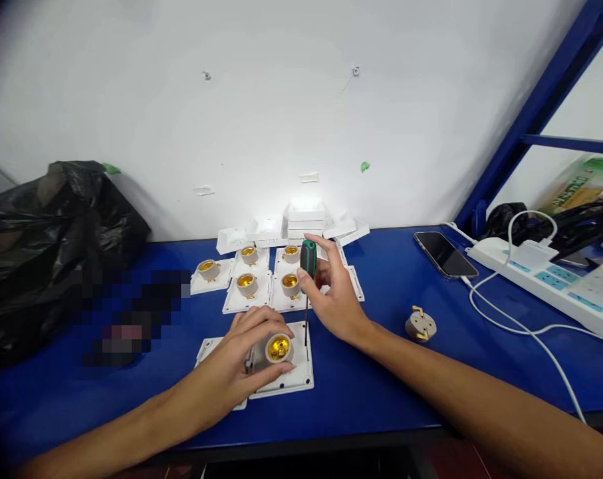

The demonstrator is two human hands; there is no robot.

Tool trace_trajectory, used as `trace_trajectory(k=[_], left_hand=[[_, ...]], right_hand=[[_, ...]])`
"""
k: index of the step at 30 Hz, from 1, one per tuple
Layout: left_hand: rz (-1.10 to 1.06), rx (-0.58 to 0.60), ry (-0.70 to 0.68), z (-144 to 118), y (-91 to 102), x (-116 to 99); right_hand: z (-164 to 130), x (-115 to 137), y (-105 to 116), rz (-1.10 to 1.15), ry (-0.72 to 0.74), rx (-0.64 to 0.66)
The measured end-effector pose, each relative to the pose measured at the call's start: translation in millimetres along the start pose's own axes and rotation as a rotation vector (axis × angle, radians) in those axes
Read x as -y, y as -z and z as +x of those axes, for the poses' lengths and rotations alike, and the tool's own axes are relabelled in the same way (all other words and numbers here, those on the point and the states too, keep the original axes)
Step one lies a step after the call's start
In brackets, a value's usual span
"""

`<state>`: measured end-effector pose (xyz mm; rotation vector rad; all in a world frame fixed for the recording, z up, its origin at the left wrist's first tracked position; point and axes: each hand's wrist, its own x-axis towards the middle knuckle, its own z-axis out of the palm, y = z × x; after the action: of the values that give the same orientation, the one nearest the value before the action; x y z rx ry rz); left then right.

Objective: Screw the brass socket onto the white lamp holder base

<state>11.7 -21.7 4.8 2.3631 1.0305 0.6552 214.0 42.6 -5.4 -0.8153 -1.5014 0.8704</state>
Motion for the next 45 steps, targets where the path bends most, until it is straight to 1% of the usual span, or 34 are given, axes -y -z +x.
trace_trajectory(k=[4, 6, 9, 11, 12, 15, 18, 20, 23, 24, 26, 27, 29, 30, 32, 33, 34, 35, 36, 39, 41, 42, 45], left_hand=[[-0.138, -0.053, -0.001, 4, -5.5, -8], [-0.177, -0.074, -0.025, 6, -3.4, -11], [-0.137, -0.098, -0.082, 4, 10.5, -13], [-0.065, -0.114, -0.076, -1, 26.4, -10], [-0.023, -0.111, -0.050, -6, 35.7, -7], [0.126, -0.111, 0.034, -24, 64.7, 8], [0.255, -0.101, 0.096, -41, 89.6, 32], [0.325, -0.109, 0.088, -50, 100.7, 50], [0.389, -0.113, 0.092, -56, 107.0, 74], [0.397, -0.107, 0.098, -57, 106.7, 81], [0.422, -0.146, 0.107, -58, 104.0, 95], [0.431, -0.134, 0.128, -58, 102.2, 100], [0.443, -0.123, 0.152, -56, 98.4, 107], [0.457, -0.142, 0.149, -54, 96.4, 106], [0.492, -0.188, 0.131, -51, 91.1, 97], [0.515, -0.187, 0.120, -50, 87.3, 88], [0.531, -0.221, 0.097, -48, 82.5, 77], [0.514, -0.230, 0.043, -48, 76.8, 65], [0.475, -0.193, -0.032, -47, 70.4, 52], [0.353, 0.047, -0.221, -45, 50.0, 23], [0.287, 0.139, -0.274, -39, 38.8, 14], [0.252, 0.173, -0.268, -34, 34.5, 12], [0.132, 0.189, -0.238, -16, 25.5, 11]], right_hand=[[4, 6, 4, 0.003, 0.001, -0.082], [6, 7, 7, 0.008, 0.000, -0.143], [10, 5, 10, 0.015, -0.007, -0.221], [12, 3, 12, 0.018, -0.019, -0.247], [13, 1, 12, 0.019, -0.027, -0.253], [14, -5, 13, 0.030, -0.054, -0.265], [15, -9, 11, 0.043, -0.073, -0.260], [14, -9, 8, 0.049, -0.075, -0.248], [13, -8, 6, 0.051, -0.059, -0.230], [12, -7, 5, 0.050, -0.052, -0.225], [11, -4, 6, 0.047, -0.037, -0.216], [11, -4, 6, 0.044, -0.031, -0.213], [10, -3, 6, 0.041, -0.021, -0.210], [10, -3, 6, 0.040, -0.018, -0.209], [10, -3, 6, 0.040, -0.013, -0.208], [11, -3, 6, 0.041, -0.012, -0.208], [11, -2, 6, 0.042, -0.011, -0.210], [12, -2, 5, 0.045, -0.012, -0.212], [12, -1, 5, 0.050, -0.013, -0.216], [13, 0, 4, 0.069, -0.016, -0.230], [14, 0, 3, 0.076, -0.013, -0.237], [14, -1, 3, 0.076, -0.010, -0.238], [14, -2, 1, 0.066, 0.007, -0.232]])
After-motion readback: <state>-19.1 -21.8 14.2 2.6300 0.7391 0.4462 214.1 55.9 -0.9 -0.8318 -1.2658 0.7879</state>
